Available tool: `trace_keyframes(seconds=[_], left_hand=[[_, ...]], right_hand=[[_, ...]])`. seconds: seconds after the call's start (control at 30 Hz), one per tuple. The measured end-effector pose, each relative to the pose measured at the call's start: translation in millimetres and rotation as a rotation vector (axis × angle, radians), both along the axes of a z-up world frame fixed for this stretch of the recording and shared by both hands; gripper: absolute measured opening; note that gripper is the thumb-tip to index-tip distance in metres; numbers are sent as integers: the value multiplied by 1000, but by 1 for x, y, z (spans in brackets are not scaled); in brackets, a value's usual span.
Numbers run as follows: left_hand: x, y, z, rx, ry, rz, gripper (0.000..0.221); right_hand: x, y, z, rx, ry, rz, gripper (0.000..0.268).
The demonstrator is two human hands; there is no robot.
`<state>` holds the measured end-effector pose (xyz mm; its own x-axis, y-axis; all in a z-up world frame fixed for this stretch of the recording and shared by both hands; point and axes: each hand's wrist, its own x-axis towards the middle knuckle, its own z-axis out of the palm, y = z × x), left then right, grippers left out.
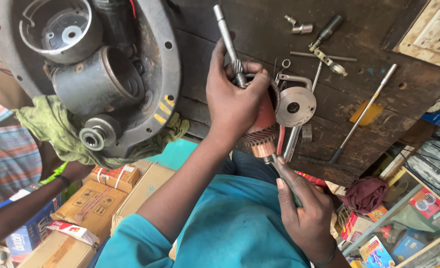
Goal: The recorder is repairing or assembling a starter motor component by cleaning parts and inserting a shaft.
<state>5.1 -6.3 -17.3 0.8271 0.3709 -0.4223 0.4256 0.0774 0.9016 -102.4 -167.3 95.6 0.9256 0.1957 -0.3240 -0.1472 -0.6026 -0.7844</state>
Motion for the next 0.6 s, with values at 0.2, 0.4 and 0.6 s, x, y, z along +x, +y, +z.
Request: trace_keyframes(seconds=[0.2,0.4,0.6], left_hand=[[6,1,11,4,119,7,85],[-5,-2,-4,-78,-61,25,79],[3,0,5,-55,48,37,81]], right_hand=[[2,1,-2,22,7,-25,30],[11,13,-4,18,-43,-22,29],[1,3,0,31,-19,-23,33]])
